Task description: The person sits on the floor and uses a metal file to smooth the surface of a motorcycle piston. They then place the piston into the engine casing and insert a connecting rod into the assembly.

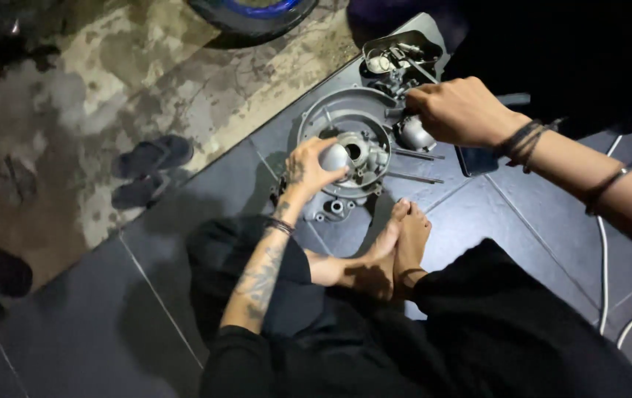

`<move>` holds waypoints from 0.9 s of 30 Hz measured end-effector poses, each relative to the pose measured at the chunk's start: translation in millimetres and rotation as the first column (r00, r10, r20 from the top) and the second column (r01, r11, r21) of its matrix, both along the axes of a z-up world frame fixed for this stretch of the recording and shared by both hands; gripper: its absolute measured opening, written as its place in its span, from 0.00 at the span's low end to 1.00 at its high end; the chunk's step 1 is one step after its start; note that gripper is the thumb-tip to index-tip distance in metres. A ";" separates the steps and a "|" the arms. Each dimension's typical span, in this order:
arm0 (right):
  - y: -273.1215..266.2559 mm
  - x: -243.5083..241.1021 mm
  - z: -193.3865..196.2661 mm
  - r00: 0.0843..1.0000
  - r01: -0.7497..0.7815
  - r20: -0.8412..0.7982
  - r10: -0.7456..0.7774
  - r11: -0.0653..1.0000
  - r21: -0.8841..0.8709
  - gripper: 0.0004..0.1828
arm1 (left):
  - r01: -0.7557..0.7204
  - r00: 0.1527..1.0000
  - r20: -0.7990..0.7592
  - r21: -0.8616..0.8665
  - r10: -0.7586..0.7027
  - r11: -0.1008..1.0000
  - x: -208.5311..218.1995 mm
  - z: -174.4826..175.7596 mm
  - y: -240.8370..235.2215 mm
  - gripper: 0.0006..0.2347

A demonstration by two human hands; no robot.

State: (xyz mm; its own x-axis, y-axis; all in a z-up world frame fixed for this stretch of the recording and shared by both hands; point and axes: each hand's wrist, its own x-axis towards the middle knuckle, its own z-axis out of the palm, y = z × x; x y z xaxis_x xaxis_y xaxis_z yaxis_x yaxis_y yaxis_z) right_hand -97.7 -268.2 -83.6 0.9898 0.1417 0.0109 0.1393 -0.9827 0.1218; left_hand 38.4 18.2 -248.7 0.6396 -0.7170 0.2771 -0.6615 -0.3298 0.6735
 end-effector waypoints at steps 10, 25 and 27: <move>-12.9 112.4 -89.1 0.999 -0.002 -0.037 0.009 0.982 0.186 0.20 | 0.024 0.999 -0.048 0.014 -0.023 1.000 17.4 -46.0 -63.4 0.29; -15.9 62.5 -128.0 0.900 0.437 -0.327 -0.290 0.612 0.660 0.31 | -0.053 0.997 -0.067 -0.150 0.043 0.987 -5.6 -72.2 -62.0 0.34; -2.2 50.3 -139.0 0.913 0.407 -0.313 -0.261 0.596 0.692 0.32 | -0.093 0.973 -0.217 -0.071 0.075 0.993 -12.3 -78.2 -56.6 0.42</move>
State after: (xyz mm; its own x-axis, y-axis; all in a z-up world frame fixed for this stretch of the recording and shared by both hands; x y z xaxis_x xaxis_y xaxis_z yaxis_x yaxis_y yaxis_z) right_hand -47.4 -270.4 -222.5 0.9618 -0.1822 -0.2044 -0.2723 -0.7141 -0.6449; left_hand 26.2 -38.4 -326.9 0.7472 -0.6393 0.1815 -0.4716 -0.3176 0.8226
